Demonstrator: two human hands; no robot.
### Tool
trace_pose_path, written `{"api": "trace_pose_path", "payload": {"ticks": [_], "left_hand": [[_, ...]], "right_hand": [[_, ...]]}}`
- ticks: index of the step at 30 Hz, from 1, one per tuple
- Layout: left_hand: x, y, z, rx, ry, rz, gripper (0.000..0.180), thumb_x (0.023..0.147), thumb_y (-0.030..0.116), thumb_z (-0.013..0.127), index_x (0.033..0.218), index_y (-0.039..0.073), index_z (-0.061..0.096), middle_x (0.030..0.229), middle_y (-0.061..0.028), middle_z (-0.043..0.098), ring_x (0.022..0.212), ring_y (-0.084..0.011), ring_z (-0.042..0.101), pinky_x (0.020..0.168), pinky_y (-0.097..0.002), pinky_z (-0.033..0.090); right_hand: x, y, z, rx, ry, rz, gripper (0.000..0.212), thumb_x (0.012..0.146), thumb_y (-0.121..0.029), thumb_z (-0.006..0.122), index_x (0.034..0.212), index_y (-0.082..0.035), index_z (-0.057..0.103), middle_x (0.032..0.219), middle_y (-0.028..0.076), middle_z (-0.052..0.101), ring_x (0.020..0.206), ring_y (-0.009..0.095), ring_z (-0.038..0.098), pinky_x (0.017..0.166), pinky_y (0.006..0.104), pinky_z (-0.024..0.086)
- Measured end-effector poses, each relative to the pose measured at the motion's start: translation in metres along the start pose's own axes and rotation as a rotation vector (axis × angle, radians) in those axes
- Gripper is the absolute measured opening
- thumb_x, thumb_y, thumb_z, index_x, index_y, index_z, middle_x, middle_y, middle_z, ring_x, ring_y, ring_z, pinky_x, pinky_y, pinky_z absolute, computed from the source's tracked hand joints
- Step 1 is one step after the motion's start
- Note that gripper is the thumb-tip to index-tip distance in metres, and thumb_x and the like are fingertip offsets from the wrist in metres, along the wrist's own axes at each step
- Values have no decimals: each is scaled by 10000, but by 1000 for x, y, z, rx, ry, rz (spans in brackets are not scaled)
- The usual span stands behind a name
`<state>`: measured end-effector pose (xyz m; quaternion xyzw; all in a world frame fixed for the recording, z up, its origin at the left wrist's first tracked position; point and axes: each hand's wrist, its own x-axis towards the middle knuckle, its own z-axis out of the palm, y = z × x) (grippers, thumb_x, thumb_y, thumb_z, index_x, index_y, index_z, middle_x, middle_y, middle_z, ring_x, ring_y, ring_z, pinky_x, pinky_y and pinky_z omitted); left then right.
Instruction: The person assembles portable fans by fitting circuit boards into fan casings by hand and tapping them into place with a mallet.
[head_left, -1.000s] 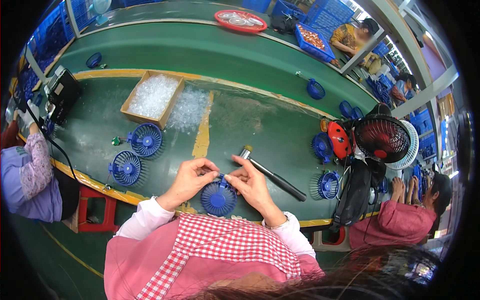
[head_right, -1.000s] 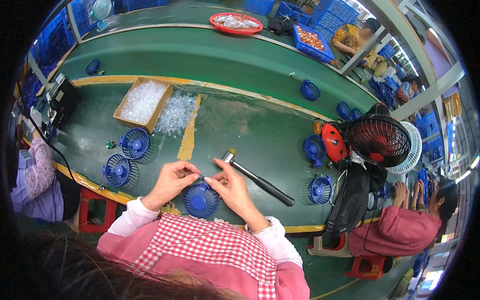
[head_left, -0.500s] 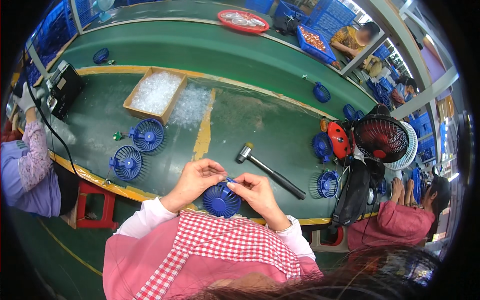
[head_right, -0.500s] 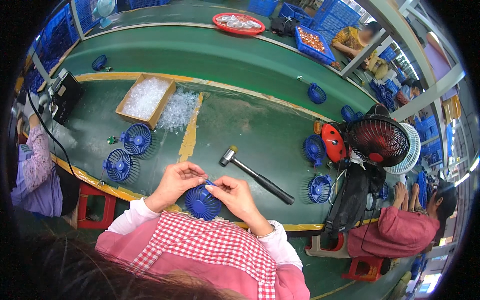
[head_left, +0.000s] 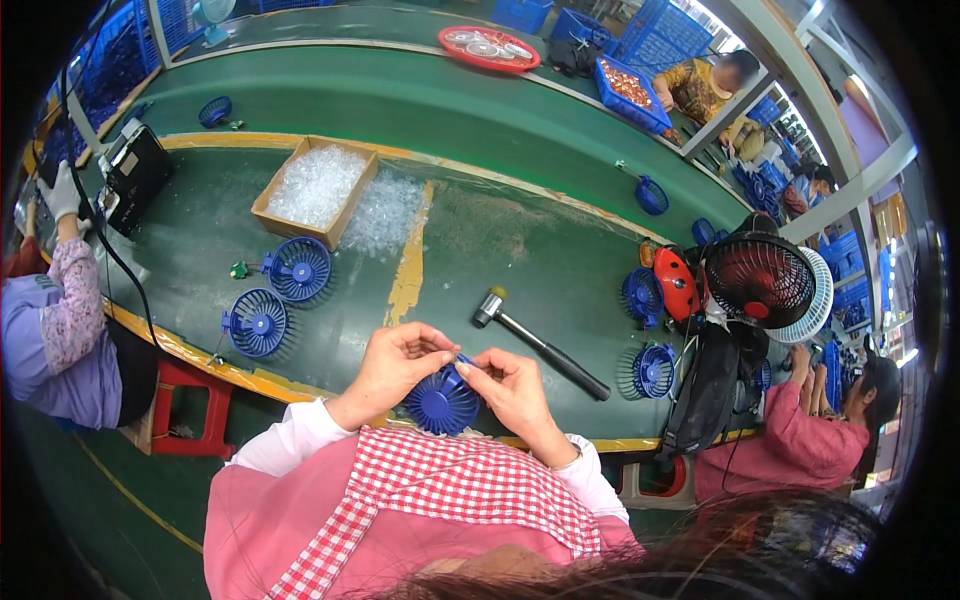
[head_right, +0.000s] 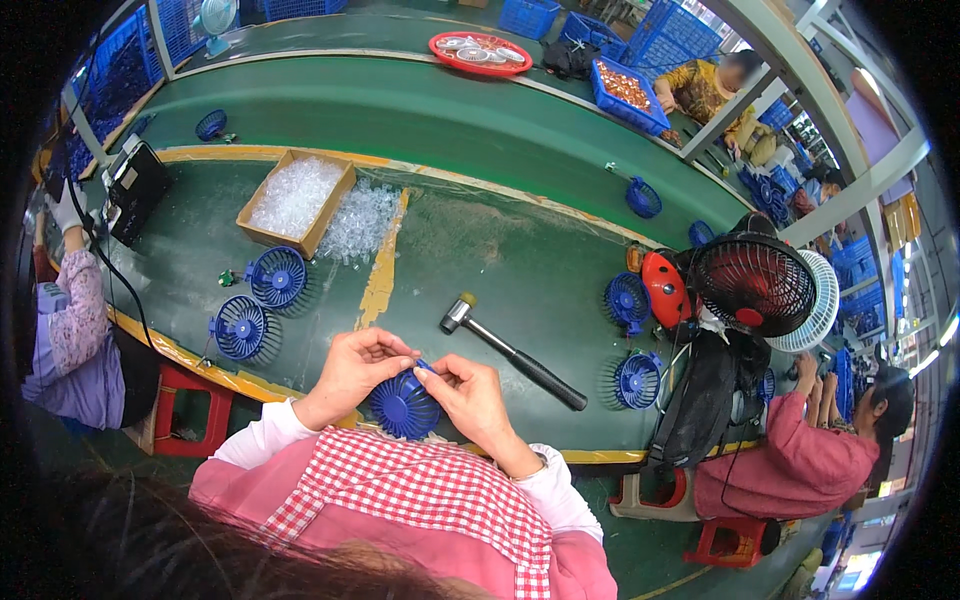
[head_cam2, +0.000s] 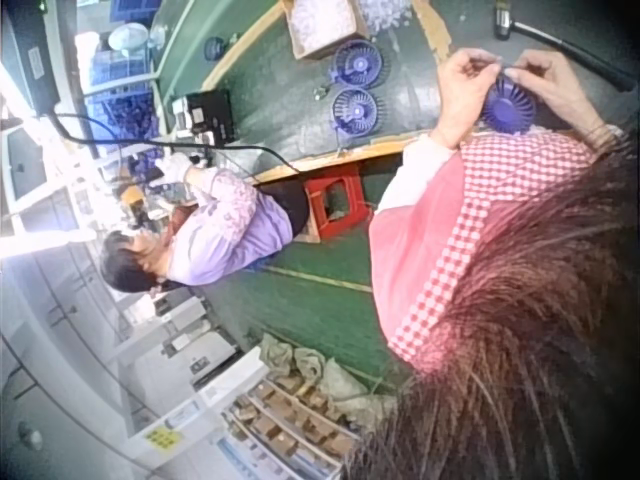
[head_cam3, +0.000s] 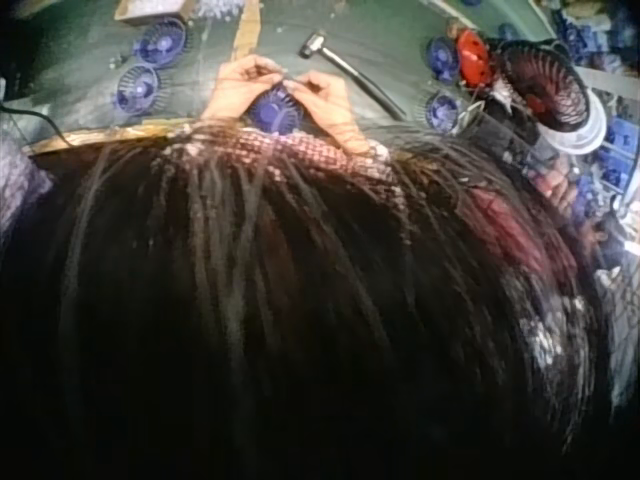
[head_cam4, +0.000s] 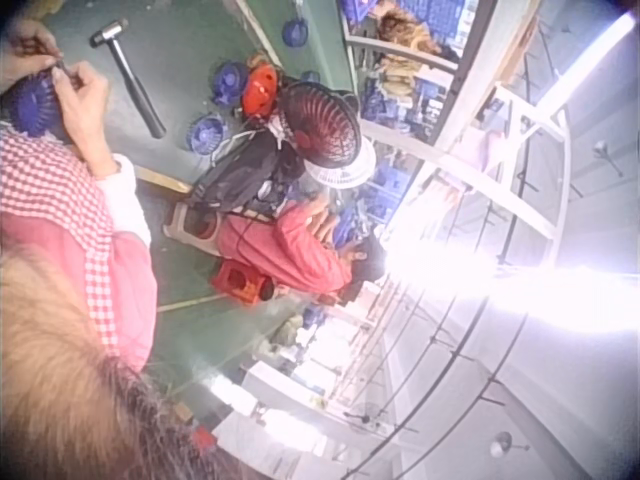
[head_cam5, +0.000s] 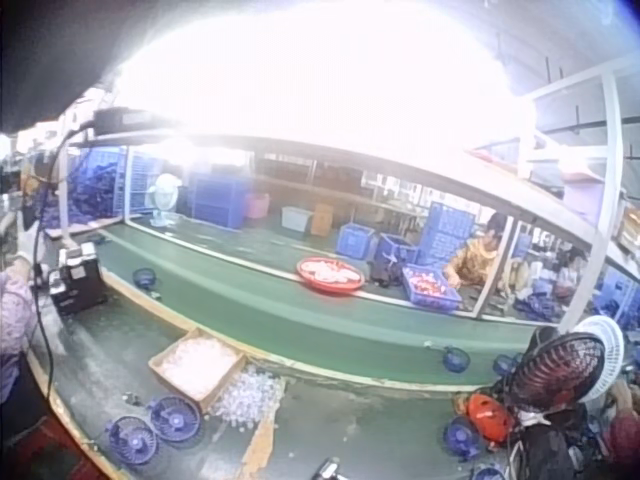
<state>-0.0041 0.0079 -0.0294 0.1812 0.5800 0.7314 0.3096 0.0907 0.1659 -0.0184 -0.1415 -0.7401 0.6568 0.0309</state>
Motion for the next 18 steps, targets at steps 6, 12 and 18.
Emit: {"api": "trace_pose_path", "payload": {"ticks": [6,12,18], "left_hand": [[-1,5,-1,22,-15,-18,132,822,-29,651,951,-32,623,932,-100,682,856,-119,644,781,-234,524],[3,7,-8,-70,-70,-46,114,810,-28,669,912,-24,617,900,-102,678,843,-129,645,782,-245,529],[15,5,-14,-87,-183,-126,115,807,-8,685,907,-16,629,862,-84,672,816,-119,642,746,-238,524]], "right_hand": [[0,0,-1,-9,3,28,157,849,-127,685,836,26,651,668,9,617,615,34,521,528,196,409],[-1,0,-2,119,-85,23,128,864,-114,670,899,7,648,740,-10,621,620,25,517,526,177,395],[3,3,-4,137,-152,23,133,861,-140,678,903,-16,655,761,-18,621,645,27,526,547,176,406]]}}
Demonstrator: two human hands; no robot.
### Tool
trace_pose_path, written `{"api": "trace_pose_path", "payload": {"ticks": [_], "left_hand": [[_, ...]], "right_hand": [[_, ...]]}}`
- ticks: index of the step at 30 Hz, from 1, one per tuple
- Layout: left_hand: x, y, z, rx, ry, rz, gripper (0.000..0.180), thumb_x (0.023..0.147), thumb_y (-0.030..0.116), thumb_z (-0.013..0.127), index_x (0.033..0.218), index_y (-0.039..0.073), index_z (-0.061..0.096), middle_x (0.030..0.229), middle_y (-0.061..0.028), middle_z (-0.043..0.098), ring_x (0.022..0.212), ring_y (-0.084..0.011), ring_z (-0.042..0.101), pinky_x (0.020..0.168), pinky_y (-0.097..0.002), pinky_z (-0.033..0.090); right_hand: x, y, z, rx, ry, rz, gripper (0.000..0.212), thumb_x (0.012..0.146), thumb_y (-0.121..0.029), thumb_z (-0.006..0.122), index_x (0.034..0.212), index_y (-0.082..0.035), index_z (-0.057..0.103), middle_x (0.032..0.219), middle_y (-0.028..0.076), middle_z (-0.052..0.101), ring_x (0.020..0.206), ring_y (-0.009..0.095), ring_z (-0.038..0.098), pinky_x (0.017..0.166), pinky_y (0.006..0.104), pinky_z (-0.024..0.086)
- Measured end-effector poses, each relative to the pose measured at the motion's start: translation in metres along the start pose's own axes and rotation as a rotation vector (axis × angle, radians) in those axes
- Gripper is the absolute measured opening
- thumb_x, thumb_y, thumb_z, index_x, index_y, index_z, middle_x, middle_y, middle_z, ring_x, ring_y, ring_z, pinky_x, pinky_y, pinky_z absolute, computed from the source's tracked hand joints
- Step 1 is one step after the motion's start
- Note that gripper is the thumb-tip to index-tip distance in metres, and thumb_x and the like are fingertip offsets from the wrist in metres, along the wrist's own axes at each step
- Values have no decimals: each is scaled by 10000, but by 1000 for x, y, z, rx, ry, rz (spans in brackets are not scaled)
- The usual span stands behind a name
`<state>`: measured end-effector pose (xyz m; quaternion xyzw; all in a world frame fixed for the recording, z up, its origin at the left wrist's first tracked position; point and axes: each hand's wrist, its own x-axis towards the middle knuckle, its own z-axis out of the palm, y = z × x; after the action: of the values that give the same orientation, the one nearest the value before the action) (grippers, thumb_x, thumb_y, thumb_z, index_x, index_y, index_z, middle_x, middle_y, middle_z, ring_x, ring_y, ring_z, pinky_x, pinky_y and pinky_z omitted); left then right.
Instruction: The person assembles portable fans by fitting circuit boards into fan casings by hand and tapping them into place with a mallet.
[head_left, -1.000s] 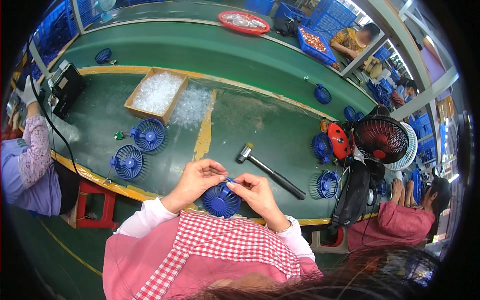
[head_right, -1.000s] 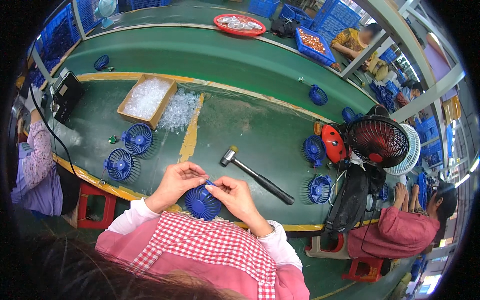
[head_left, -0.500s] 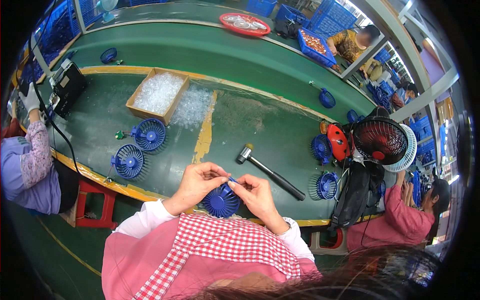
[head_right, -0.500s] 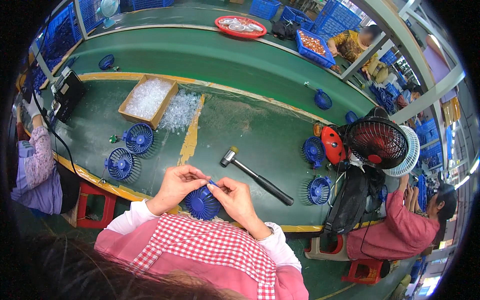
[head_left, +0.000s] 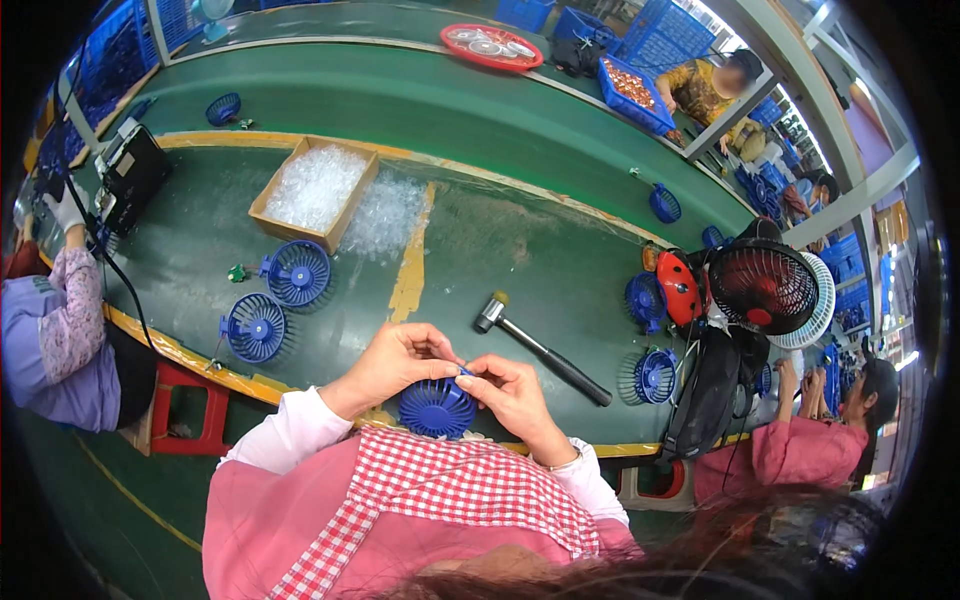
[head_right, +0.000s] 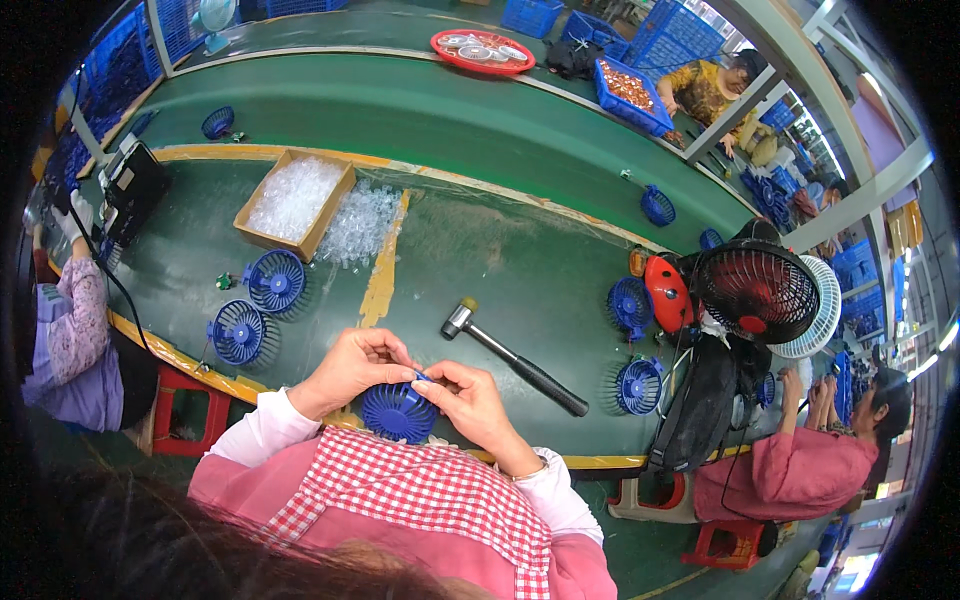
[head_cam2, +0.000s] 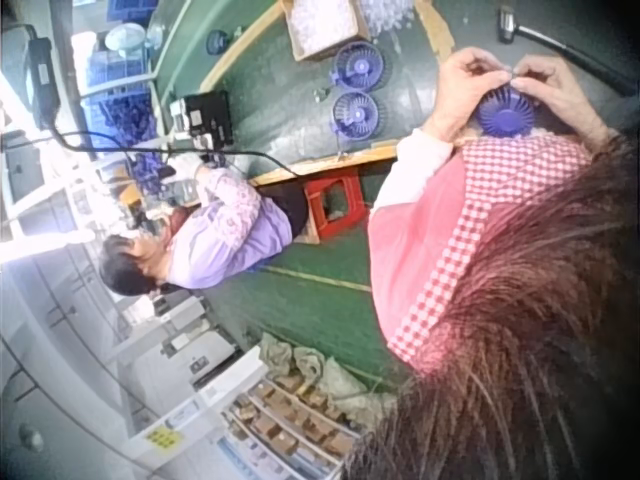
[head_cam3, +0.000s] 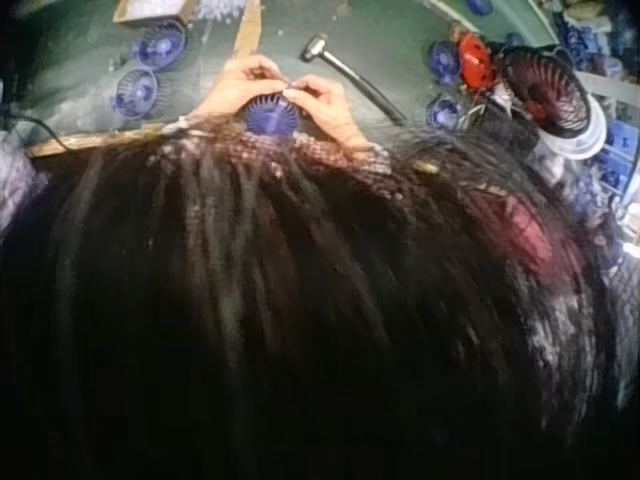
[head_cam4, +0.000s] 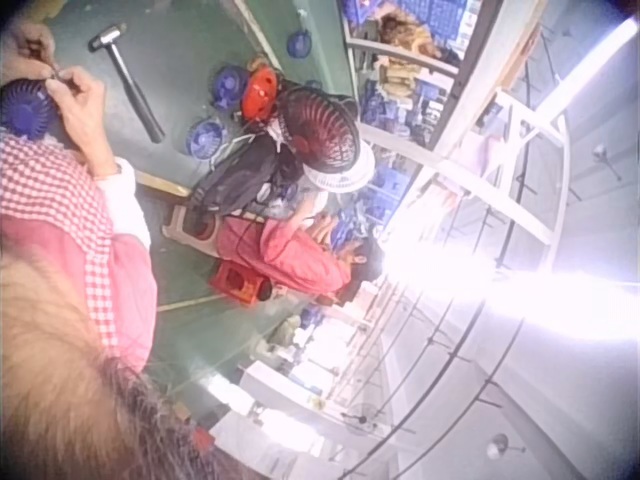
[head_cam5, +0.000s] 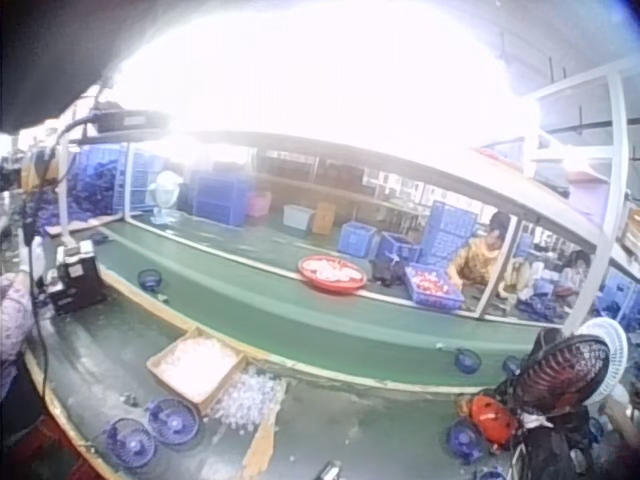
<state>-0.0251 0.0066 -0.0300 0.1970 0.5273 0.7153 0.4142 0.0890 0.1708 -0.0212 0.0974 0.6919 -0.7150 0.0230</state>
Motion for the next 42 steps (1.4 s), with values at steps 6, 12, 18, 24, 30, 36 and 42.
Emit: {"api": "trace_pose_path", "payload": {"ticks": [6,12,18,24,30,36,42], "left_hand": [[15,7,-3,174,8,10,132,852,60,659,943,-34,644,811,-86,675,762,-116,641,700,-234,514],[24,-4,-22,71,261,137,137,888,86,617,917,-45,640,770,-95,676,690,-118,635,649,-241,511],[19,-9,-18,209,210,103,118,889,70,608,911,-41,641,753,-73,669,695,-106,627,654,-227,502],[20,-14,-16,397,206,104,159,883,105,618,898,-52,641,729,-65,665,693,-112,660,625,-230,505],[16,-9,-15,489,219,173,129,873,92,629,896,-33,648,731,-67,668,691,-114,656,619,-231,498],[14,-9,-10,457,221,166,129,880,85,614,917,-34,648,748,-56,668,691,-91,611,646,-230,477],[-1,-15,-11,410,243,200,125,881,81,616,913,-38,641,766,-49,661,697,-94,607,642,-225,472]], "right_hand": [[11,-6,-6,-121,-17,149,140,861,-150,674,897,-15,659,706,-10,612,566,40,526,488,183,416],[31,-67,-42,-139,74,-34,149,859,-158,670,899,-15,656,724,-1,617,608,53,561,491,198,455],[106,-130,-93,-867,626,-630,302,785,-112,706,1043,19,618,1002,177,630,862,285,623,762,341,502],[72,-180,-54,-606,405,-924,253,740,-92,757,952,16,672,975,120,650,927,229,602,826,305,461],[36,-217,-40,-766,-83,-1337,588,744,-498,669,956,48,619,964,199,641,918,303,591,838,454,461],[0,-207,-53,-605,-171,-1172,1119,610,-691,700,1364,61,357,1068,182,619,970,292,562,895,421,424],[-6,-198,-48,-520,-184,-1112,972,656,-665,685,1291,18,411,1014,156,610,915,269,544,822,395,424]]}}
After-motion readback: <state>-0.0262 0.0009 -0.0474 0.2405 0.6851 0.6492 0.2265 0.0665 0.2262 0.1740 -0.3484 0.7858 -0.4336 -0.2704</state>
